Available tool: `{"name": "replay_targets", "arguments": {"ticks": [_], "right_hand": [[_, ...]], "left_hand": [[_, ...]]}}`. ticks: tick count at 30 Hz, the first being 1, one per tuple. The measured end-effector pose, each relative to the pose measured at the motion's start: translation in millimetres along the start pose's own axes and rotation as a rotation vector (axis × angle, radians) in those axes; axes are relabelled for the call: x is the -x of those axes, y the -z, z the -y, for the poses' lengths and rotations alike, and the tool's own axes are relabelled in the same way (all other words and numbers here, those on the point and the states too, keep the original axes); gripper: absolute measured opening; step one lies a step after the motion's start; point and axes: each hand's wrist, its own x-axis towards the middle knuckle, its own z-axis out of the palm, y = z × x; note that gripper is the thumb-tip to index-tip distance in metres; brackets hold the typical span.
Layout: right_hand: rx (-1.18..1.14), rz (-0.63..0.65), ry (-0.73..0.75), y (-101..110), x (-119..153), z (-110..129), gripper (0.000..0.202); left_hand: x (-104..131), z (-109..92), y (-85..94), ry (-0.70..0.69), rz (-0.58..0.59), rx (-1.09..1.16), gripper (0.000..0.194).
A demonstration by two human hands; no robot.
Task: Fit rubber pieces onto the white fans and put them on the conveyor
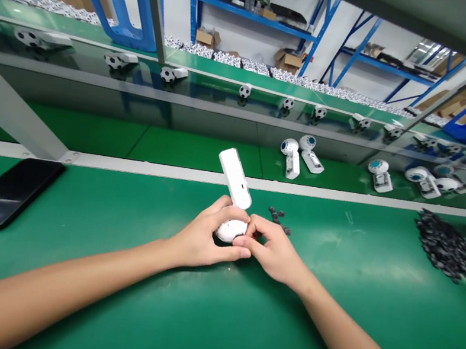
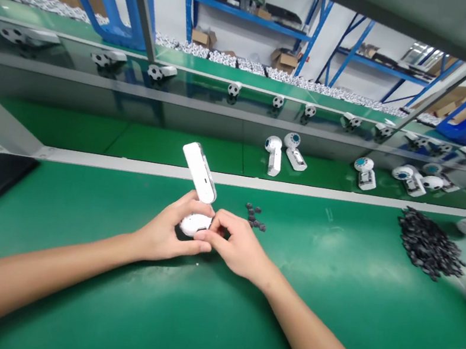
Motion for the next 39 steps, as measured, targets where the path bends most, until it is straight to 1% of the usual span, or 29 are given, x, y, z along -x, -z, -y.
{"name": "replay_targets", "arguments": {"ticks": [1,2,3,4,6,8,10,11,12,14,15,16,17,19,20,21,22,23,25,27,29,32,34,37,39], "right_hand": [[0.018,0.046,0.026,9.3,-1.0,-0.9,0.031],[0.041,0.06,0.038,20.1,-1.9,-2.9,0.033],[0.07,0.043,0.037,31.8,-2.7,-6.2,0.037],[0.118,-0.015,0.017,43.6,-3.5,-11.1,0.038],[0.298,-0.137,-0.044,64.3,-5.1,-24.4,0.036],[0.473,-0.218,-0.091,77.0,-7.0,-39.5,0.032],[0.579,-0.236,-0.123,80.3,-9.1,-51.5,0.028],[0.614,-0.227,-0.133,79.2,-10.0,-55.2,0.027],[0.645,-0.216,-0.139,76.9,-10.8,-57.3,0.025],[0.706,-0.208,-0.152,71.2,-12.1,-57.7,0.021],[0.73,-0.214,-0.162,68.6,-12.7,-57.0,0.019],[0.745,-0.223,-0.173,66.6,-13.4,-56.3,0.018],[0.752,-0.228,-0.179,65.1,-14.3,-56.0,0.018],[0.745,-0.228,-0.162,63.7,-16.8,-57.0,0.02],[0.735,-0.228,-0.144,63.6,-18.3,-58.2,0.022],[0.723,-0.23,-0.122,63.8,-19.8,-59.5,0.024],[0.711,-0.237,-0.102,64.0,-21.1,-60.5,0.026],[0.698,-0.244,-0.085,64.0,-22.1,-60.8,0.027],[0.669,-0.265,-0.062,62.7,-22.4,-58.3,0.028],[0.628,-0.283,-0.054,57.6,-20.0,-51.1,0.029],[0.472,-0.259,-0.069,47.4,-15.4,-40.2,0.029],[0.081,-0.129,-0.094,26.3,-7.7,-23.7,0.028],[-0.116,-0.078,-0.116,13.5,-4.4,-16.8,0.03],[-0.259,-0.105,-0.168,3.1,-3.7,-14.8,0.034],[-0.283,-0.108,-0.187,2.0,-4.8,-16.4,0.034]], "left_hand": [[-0.4,0.1,0.0,0.009,0.006,0.016,0.037],[-0.7,0.0,0.6,0.024,0.008,0.027,0.032],[-1.0,-0.1,1.7,0.045,0.009,0.033,0.028],[-1.3,-0.4,3.5,0.075,0.009,0.041,0.025],[-2.0,-1.1,8.1,0.156,0.008,0.097,0.025],[-3.1,-1.4,13.2,0.243,-0.007,0.21,0.026],[-4.3,-0.8,17.1,0.304,-0.026,0.305,0.028],[-4.8,-0.1,18.5,0.318,-0.026,0.318,0.028],[-5.3,0.6,19.5,0.317,-0.016,0.293,0.029],[-5.8,2.4,20.4,0.255,0.031,0.144,0.03],[-5.9,3.3,20.3,0.21,0.071,0.042,0.034],[-5.7,4.2,19.8,0.172,0.118,-0.055,0.043],[-5.4,5.1,18.8,0.151,0.163,-0.131,0.057],[-4.7,7.1,15.7,0.173,0.22,-0.195,0.091],[-4.4,8.3,14.0,0.198,0.222,-0.189,0.103],[-4.4,9.7,12.3,0.209,0.199,-0.168,0.109],[-4.5,11.3,11.0,0.206,0.162,-0.14,0.107],[-4.9,13.1,10.0,0.194,0.117,-0.114,0.1],[-6.0,16.8,9.2,0.171,0.029,-0.075,0.078],[-7.2,19.6,9.6,0.184,-0.018,-0.049,0.062],[-8.0,20.9,10.1,0.225,-0.025,-0.022,0.06],[-8.6,20.2,9.7,0.26,-0.005,0.003,0.057],[-8.8,19.1,8.5,0.267,0.007,0.02,0.054],[-9.0,18.1,6.9,0.276,0.027,0.07,0.051],[-8.9,18.5,6.6,0.279,0.034,0.09,0.049]]}}
